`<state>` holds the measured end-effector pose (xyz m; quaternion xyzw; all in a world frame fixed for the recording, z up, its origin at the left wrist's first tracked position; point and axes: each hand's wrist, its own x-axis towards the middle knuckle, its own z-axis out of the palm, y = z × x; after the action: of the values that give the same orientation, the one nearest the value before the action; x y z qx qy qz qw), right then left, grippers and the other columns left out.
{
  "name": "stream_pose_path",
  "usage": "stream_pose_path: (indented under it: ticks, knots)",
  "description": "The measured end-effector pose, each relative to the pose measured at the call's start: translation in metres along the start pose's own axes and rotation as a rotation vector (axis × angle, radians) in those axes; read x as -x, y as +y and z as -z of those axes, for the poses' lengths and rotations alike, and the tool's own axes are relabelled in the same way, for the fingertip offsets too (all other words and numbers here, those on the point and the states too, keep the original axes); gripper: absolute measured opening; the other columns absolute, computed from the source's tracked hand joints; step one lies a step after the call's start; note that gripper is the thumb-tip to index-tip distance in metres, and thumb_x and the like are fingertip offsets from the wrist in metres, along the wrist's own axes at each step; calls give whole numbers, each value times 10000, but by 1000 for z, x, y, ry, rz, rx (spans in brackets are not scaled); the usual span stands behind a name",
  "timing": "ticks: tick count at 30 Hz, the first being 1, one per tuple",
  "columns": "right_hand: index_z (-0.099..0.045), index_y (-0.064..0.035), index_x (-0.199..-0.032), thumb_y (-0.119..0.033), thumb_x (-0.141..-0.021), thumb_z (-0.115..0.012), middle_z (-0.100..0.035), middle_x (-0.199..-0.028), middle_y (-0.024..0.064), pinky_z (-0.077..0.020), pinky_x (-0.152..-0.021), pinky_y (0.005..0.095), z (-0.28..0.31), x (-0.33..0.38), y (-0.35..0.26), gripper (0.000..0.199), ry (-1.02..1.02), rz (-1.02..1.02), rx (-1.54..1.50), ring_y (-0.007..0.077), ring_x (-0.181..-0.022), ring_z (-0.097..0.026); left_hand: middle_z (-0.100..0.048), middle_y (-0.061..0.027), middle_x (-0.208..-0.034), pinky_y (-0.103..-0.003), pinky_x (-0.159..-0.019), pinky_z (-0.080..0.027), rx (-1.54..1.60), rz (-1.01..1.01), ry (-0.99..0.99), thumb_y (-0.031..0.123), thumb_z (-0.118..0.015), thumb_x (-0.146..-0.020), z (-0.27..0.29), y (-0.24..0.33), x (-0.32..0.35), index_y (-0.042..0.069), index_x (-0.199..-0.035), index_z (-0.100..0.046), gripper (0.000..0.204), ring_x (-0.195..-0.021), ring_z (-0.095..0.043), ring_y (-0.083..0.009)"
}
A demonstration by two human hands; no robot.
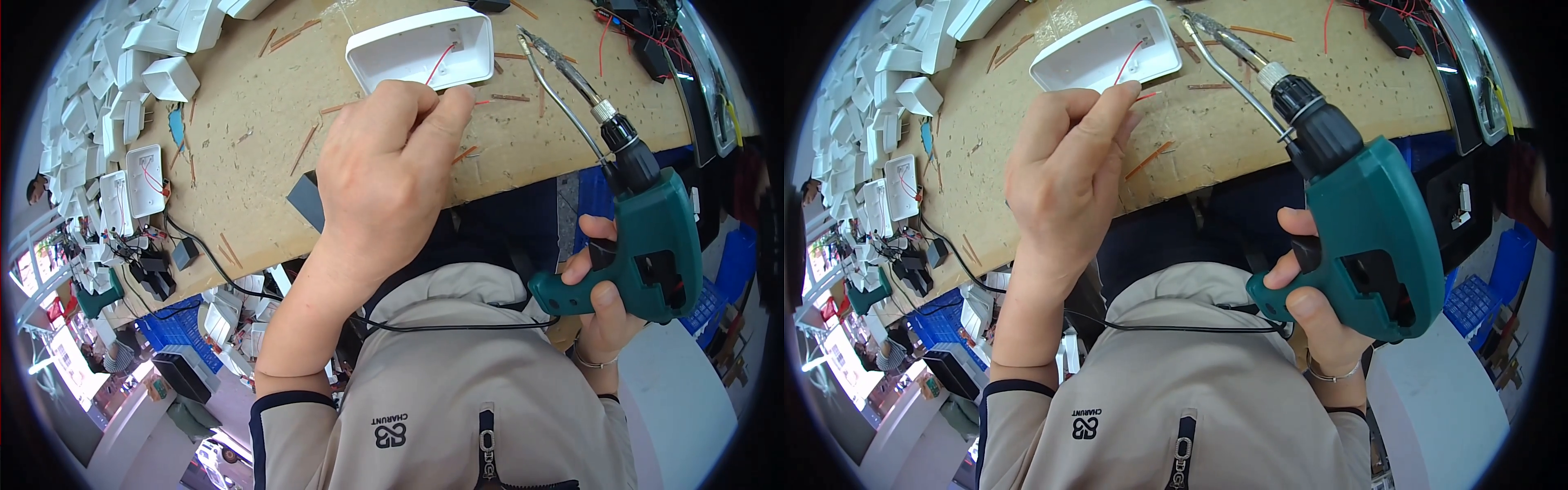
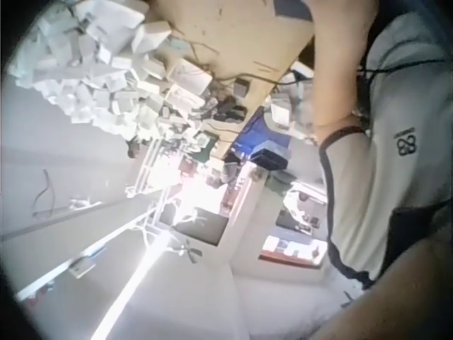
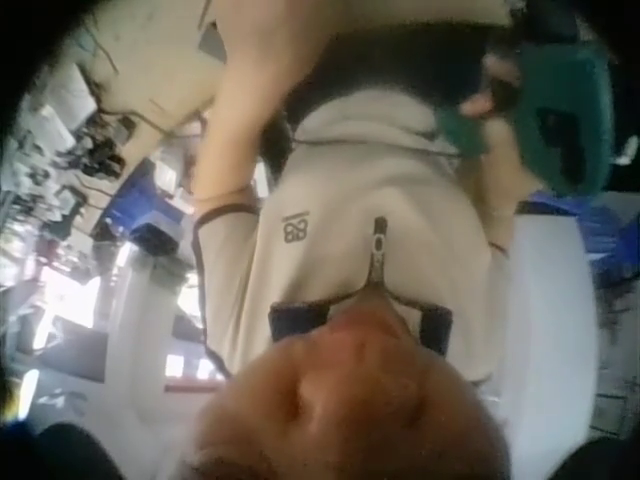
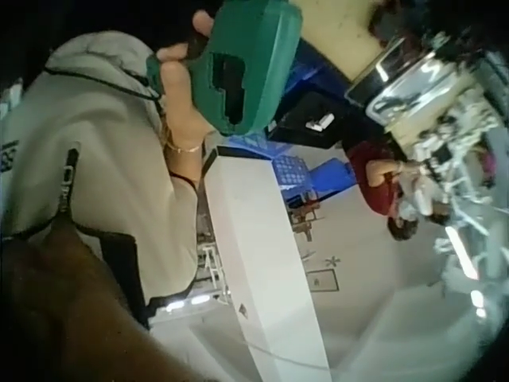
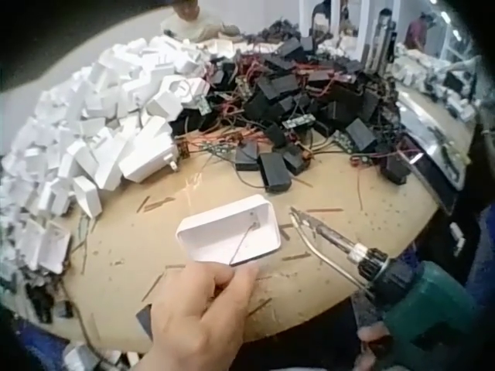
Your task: Soldering wires onto electronic components and assembling them into plastic housings at a workbench.
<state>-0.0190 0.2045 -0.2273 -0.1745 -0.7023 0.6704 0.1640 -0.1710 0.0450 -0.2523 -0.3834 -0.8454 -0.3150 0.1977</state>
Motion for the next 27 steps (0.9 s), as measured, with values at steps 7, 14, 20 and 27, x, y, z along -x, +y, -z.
stream_pose_path:
  ticks: [7, 14, 20, 27]
  knots:
    - [-319, 82, -1187, -262, -737, -631, -521, -1020, 249, -498, -520, 262, 5, 3, 4, 646, -24, 12, -20, 142, -606, -562, -524, -9, -705, -286, -569, -346, -78, -33, 78, 41, -606, -630, -6, -2, -3, 72, -806, -605, 179, -626, -512, -161]
    - [-394, 66, -1168, -186, -700, -683, -530, -1046, 229, -488, -588, 258, 5, 6, 2, 606, -56, -83, -107, 143, -680, -569, -529, -6, -744, -289, -619, -289, -121, 83, 151, 87, -647, -640, -10, -2, -12, 90, -762, -610, 128, -662, -496, -163]
    - [-432, 58, -1150, -206, -682, -699, -540, -1049, 208, -476, -607, 250, -4, 2, 5, 599, -75, -91, -92, 138, -691, -569, -557, -31, -929, -332, -805, -265, -324, 164, 221, 121, -662, -652, -15, -2, -26, 91, -704, -643, 63, -833, -519, -162]
    - [-451, 84, -1107, -291, -685, -690, -565, -994, 199, -467, -557, 237, -8, -2, 2, 613, -44, -135, -5, 133, -629, -566, -548, -86, -897, -356, -772, -313, 38, -122, 598, 69, -624, -644, -59, -34, -51, 39, -703, -616, 67, -823, -514, -225]
